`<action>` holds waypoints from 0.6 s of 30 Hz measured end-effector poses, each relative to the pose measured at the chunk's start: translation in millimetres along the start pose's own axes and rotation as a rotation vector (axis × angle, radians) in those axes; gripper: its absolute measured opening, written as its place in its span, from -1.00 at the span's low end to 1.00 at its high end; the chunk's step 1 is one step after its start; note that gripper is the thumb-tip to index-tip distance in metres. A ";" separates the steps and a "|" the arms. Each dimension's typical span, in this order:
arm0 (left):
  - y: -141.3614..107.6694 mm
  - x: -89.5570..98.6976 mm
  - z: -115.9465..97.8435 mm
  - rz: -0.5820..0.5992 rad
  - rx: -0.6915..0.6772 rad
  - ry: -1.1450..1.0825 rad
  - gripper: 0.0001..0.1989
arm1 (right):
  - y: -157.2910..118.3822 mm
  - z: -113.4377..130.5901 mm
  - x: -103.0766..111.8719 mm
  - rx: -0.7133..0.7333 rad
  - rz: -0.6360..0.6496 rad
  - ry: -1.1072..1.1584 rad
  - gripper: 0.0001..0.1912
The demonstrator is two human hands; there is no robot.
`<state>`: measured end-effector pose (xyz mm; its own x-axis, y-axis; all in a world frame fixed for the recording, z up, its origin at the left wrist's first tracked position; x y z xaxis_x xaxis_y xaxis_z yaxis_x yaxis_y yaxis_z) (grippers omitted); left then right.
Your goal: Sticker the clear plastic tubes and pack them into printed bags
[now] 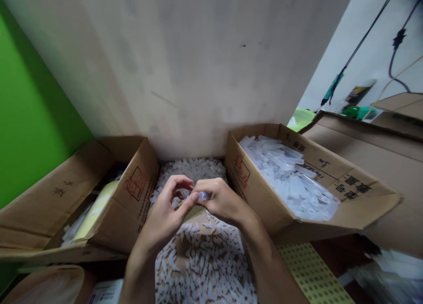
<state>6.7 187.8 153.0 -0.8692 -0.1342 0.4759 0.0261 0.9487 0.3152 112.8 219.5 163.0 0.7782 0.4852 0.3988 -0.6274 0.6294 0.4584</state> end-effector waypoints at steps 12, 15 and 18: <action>-5.5 15.8 55.7 0.118 0.157 0.316 -0.77 | -6.7 19.7 32.1 0.025 -0.266 0.026 -0.68; -3.9 11.0 50.3 0.120 0.138 0.330 -0.79 | -12.4 22.5 39.4 0.061 -0.407 0.068 -0.75; -3.0 3.6 42.1 0.138 0.129 0.342 -0.82 | -16.2 22.0 31.7 -0.003 -0.459 0.120 -0.77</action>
<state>-17.3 196.5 119.2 -0.6468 -0.0704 0.7594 0.0499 0.9897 0.1342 147.0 211.3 185.7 0.9729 0.2230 0.0608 -0.2179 0.7969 0.5634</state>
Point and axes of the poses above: each hand's wrist, its own y-axis towards the middle knuckle, its own x-axis out of the back of the hand, z = x × y, the point moved 10 cm from there along y, towards the middle knuckle, and after that the axes turned 10 degrees about y, right-handed, at the moved point
